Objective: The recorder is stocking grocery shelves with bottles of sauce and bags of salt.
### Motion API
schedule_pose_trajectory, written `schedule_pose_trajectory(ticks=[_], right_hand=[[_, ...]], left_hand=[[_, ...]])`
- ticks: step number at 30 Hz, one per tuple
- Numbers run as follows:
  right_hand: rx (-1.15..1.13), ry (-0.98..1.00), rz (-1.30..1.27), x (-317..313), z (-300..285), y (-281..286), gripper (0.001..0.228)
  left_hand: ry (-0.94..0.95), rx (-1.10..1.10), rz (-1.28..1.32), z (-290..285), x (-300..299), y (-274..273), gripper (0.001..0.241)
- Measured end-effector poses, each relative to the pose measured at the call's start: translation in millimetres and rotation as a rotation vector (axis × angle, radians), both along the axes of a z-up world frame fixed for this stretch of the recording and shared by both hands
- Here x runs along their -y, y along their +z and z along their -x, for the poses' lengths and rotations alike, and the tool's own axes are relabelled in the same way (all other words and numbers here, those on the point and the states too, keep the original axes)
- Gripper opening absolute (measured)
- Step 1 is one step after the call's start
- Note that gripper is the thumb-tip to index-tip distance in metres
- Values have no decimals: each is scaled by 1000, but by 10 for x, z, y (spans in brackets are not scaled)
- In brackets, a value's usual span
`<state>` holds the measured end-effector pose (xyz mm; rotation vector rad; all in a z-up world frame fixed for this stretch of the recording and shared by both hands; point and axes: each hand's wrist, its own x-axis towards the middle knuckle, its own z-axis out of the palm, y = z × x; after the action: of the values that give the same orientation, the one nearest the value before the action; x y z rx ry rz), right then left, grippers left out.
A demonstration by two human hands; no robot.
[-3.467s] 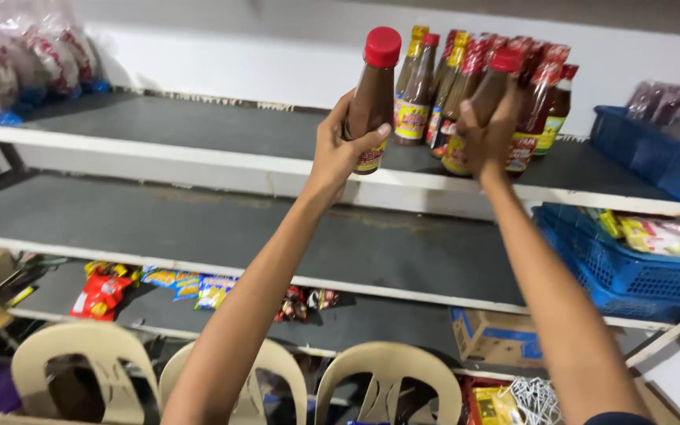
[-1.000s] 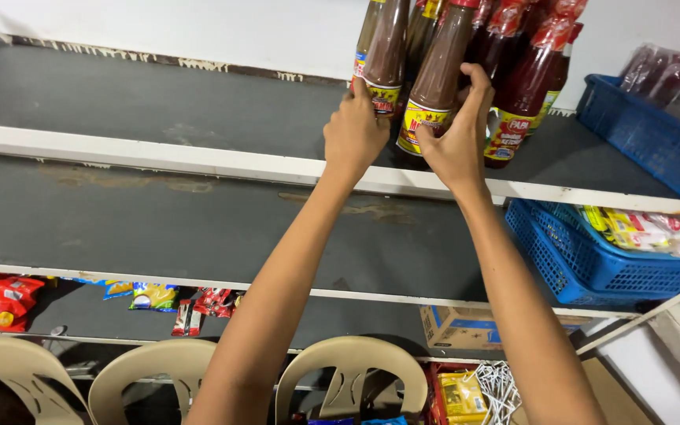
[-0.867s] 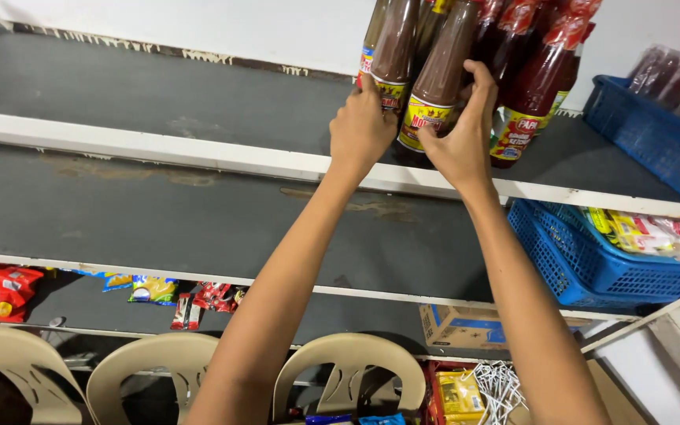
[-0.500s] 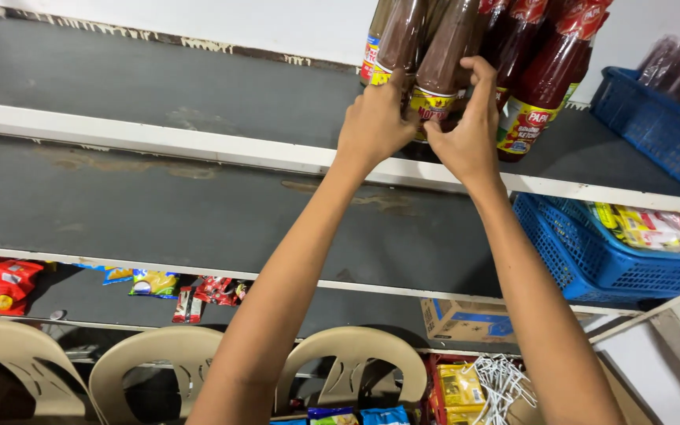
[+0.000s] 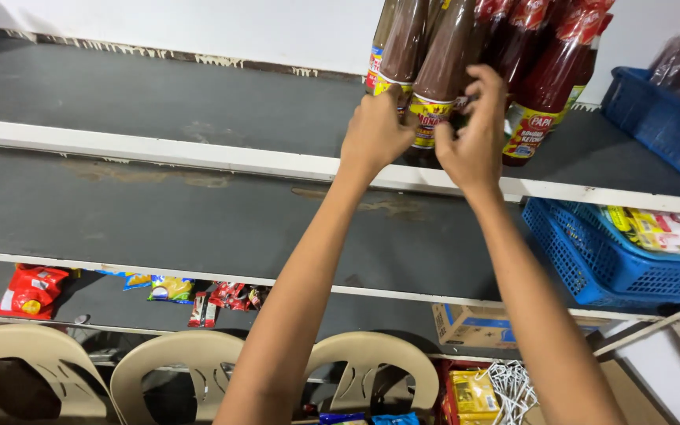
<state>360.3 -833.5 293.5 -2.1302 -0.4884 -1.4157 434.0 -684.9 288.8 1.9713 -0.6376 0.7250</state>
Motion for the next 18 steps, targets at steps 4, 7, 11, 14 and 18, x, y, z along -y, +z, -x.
schedule_pose_trajectory(ticks=[4, 7, 11, 14, 18], right_hand=[[131, 1, -139, 125, -78, -221, 46], [207, -45, -116, 151, -123, -201, 44], [228, -37, -143, 217, -183, -208, 45], [248, -54, -128, 163, -158, -174, 46], [246, -10, -55, 190, -142, -207, 48]], left_hand=[[133, 37, 2, 124, -28, -13, 26], [230, 232, 75, 163, -10, -121, 19], [260, 441, -24, 335, -71, -447, 14], [310, 511, -128, 495, -129, -581, 16], [400, 485, -128, 714, -59, -681, 31]])
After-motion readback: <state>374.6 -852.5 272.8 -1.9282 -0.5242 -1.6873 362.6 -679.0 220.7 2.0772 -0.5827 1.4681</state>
